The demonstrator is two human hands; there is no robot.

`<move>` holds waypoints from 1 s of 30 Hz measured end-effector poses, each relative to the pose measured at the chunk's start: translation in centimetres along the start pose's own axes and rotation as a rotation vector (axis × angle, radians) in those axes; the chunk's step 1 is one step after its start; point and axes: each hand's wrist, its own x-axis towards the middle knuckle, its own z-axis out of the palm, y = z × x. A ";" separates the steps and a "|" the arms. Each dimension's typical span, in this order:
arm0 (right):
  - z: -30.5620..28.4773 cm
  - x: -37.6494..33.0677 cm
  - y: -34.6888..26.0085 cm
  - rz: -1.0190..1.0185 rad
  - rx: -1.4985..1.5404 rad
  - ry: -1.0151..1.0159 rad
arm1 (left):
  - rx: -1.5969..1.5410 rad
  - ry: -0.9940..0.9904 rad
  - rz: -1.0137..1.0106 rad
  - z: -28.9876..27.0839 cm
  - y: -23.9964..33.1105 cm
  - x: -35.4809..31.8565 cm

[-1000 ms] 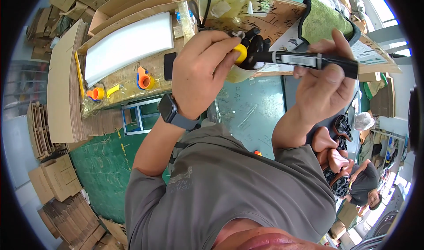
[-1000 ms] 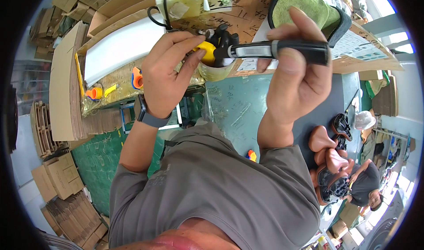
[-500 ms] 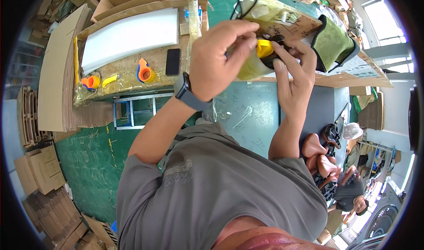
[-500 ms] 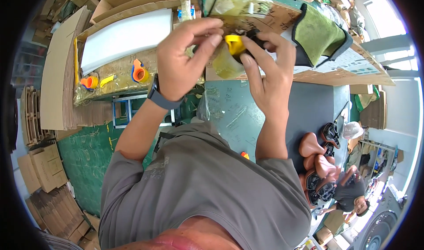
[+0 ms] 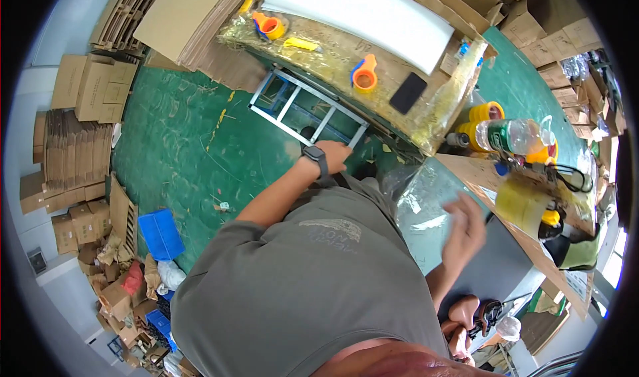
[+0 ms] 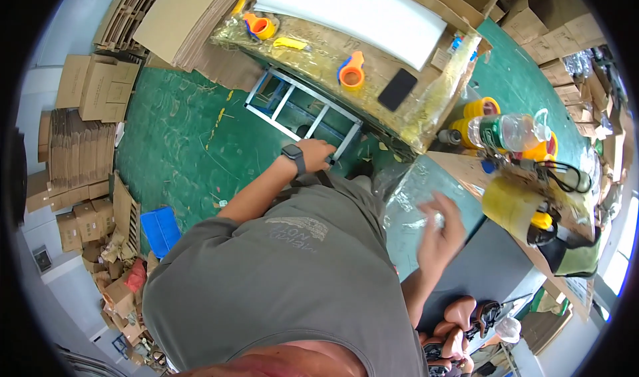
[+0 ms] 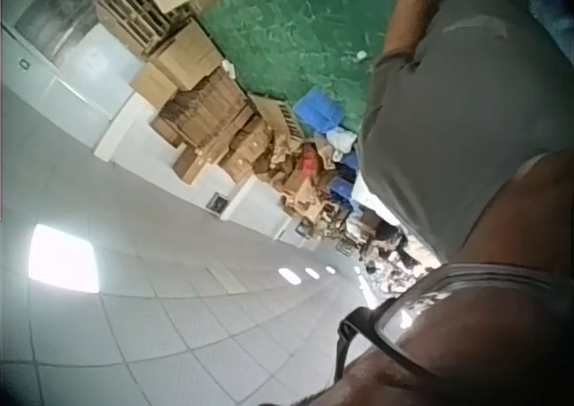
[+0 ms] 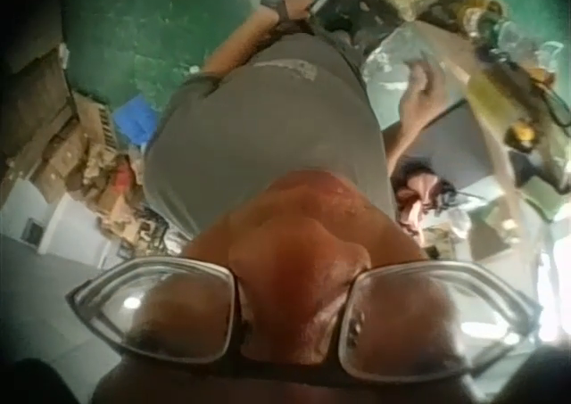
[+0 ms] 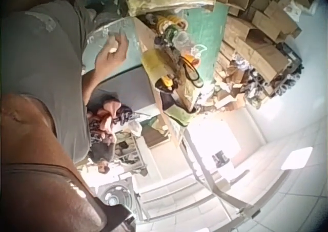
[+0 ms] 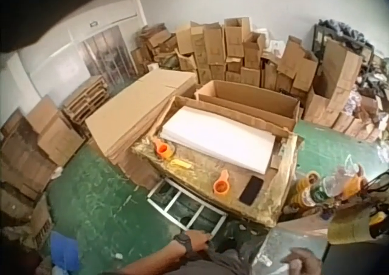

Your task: Organizing and preparing packaging materials such as foam sheets and cardboard boxes for shipment.

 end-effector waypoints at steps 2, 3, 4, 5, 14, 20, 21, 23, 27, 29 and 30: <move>6.9 3.6 -0.8 -0.038 -0.253 -0.258 | -0.055 0.069 -0.124 -0.4 -6.6 -1.1; 9.3 4.1 0.4 -0.030 -0.260 -0.257 | -0.121 0.124 -0.162 -1.5 -9.1 -1.3; 11.6 4.4 2.2 0.100 -0.439 -0.471 | -0.186 0.179 -0.192 -2.8 -11.7 -1.1; 13.7 5.4 2.3 0.225 -0.611 -0.686 | -0.286 0.323 -0.214 -3.8 -14.6 -0.7; 29.9 14.3 -6.6 0.159 -0.565 -0.475 | -0.246 0.854 -0.289 -17.0 -39.7 9.1; 40.3 17.1 -10.3 0.105 -0.431 -0.582 | 0.103 0.745 -0.029 -13.4 -45.7 17.1; 41.4 17.4 -10.4 0.200 -0.412 -0.672 | 0.088 0.749 -0.038 -13.2 -46.1 17.6; 43.2 18.0 -10.3 0.213 -0.416 -0.694 | 0.110 0.741 -0.095 -12.9 -45.9 18.2; 48.2 24.1 -10.4 0.172 -0.293 -0.668 | 0.075 0.566 0.025 -14.8 -46.0 16.8; 53.1 29.7 -10.5 0.030 -0.257 -0.591 | 0.035 0.627 0.073 -14.4 -46.1 16.0; 56.3 32.5 -10.3 -0.096 -0.287 -0.550 | -0.010 0.690 0.098 -13.7 -46.5 15.4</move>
